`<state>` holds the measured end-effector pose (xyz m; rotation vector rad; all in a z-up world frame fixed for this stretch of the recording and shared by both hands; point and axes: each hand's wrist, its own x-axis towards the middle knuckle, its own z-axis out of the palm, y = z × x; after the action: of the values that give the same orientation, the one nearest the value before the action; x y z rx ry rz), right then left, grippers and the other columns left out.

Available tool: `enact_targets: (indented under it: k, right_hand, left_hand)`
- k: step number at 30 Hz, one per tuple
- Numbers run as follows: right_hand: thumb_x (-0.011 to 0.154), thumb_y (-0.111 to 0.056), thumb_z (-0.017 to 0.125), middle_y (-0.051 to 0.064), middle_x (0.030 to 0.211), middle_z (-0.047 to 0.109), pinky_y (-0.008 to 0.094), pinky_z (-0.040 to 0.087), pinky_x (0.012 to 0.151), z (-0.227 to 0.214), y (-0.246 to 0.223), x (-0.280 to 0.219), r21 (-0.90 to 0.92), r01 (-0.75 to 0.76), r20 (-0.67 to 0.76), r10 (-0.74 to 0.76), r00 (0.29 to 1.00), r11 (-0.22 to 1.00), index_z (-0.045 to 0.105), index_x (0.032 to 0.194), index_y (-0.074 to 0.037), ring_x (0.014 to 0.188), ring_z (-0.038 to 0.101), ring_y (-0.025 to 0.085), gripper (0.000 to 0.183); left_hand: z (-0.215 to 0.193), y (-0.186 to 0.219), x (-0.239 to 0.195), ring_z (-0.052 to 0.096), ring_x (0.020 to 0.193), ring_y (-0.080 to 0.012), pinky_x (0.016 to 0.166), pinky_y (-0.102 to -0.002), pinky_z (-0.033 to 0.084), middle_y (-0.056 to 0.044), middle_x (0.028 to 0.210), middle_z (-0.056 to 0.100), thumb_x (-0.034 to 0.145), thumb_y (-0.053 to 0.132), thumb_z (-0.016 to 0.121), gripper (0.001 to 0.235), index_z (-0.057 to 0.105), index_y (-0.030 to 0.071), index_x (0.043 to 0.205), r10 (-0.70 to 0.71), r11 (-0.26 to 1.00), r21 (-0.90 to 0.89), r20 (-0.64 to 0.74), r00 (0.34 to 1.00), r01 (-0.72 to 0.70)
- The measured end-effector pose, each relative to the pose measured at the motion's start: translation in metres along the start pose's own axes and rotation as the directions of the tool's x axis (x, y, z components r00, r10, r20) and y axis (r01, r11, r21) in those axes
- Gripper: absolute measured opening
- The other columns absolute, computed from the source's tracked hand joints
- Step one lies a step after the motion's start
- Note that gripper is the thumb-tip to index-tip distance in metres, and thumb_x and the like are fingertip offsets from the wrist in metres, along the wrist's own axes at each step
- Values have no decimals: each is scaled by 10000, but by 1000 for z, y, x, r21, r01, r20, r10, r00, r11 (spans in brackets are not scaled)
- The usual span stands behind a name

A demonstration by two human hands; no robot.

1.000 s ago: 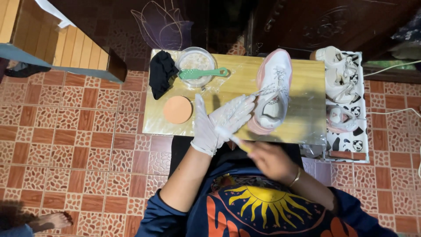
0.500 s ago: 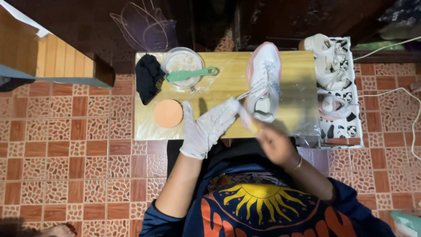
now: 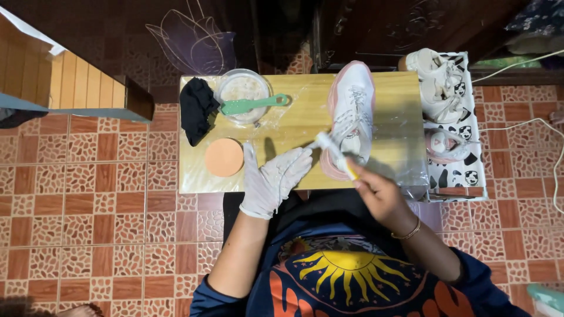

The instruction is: The person scrubs a white and pink sneaker with a yellow toothbrush while wearing white gloves. They rotate the shoe to clean the sole, sides, and upper sections, occasionally dipping the brush into a container of cleaning solution on the table.

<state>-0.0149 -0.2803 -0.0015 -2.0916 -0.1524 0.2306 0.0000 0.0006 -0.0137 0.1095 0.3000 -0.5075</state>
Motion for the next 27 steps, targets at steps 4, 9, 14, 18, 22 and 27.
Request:
enact_targets:
  k: [4, 9, 14, 18, 22, 27]
  right_hand:
    - [992, -52, 561, 129, 1364, 650, 424, 471, 1073, -5, 4, 10, -34, 43, -84, -46, 995, 999, 620, 1432, -159, 1301, 554, 264, 457]
    - [975, -25, 565, 155, 1377, 640, 458, 463, 1074, -10, -22, 15, 8, 47, -46, -46, 998, 999, 639, 1388, -103, 1312, 541, 297, 427]
    - [966, -31, 590, 106, 1354, 654, 440, 472, 1074, -4, 7, 16, -70, 53, 36, -50, 998, 996, 639, 1404, -165, 1279, 574, 274, 461]
    - [982, 14, 536, 166, 1413, 600, 472, 422, 1119, -12, -11, 26, 110, 43, -22, -41, 999, 993, 612, 1400, -86, 1341, 477, 270, 436]
    - [978, -36, 571, 164, 1351, 642, 460, 448, 1106, -16, 1, 27, -96, 19, 13, -18, 1000, 995, 600, 1448, -175, 1300, 550, 307, 490]
    - [1016, -26, 523, 162, 1376, 627, 471, 420, 1121, -32, -18, 30, 28, -8, -37, 9, 999, 1000, 623, 1409, -115, 1329, 509, 263, 415]
  left_hand:
    - [-11, 0, 3, 439, 1410, -427, 1206, -539, 339, -316, 1526, 412, 1055, 301, 511, 569, 447, -68, 1484, -7, 997, -74, 71, 997, 13]
    - [3, 5, -4, 443, 1410, -376, 1182, -418, 386, -312, 1539, 401, 1083, 219, 493, 531, 415, -93, 1505, -76, 992, -99, 33, 997, 79]
    - [8, 6, -4, 509, 1355, -404, 1187, -526, 358, -315, 1461, 490, 1023, 191, 549, 473, 536, -93, 1401, -28, 999, -29, -113, 993, 25]
    - [15, 5, -7, 521, 1353, -370, 1221, -540, 319, -270, 1448, 515, 991, 127, 541, 444, 551, -56, 1396, 49, 996, 80, -202, 978, -34]
    - [21, 10, -13, 546, 1332, -375, 1194, -532, 355, -293, 1419, 540, 992, 110, 552, 410, 575, -81, 1354, 43, 996, 84, -206, 978, -26]
    - [11, 10, -13, 516, 1356, -396, 1192, -550, 360, -285, 1462, 505, 1003, 154, 526, 456, 534, -75, 1397, 139, 978, 178, -187, 972, -106]
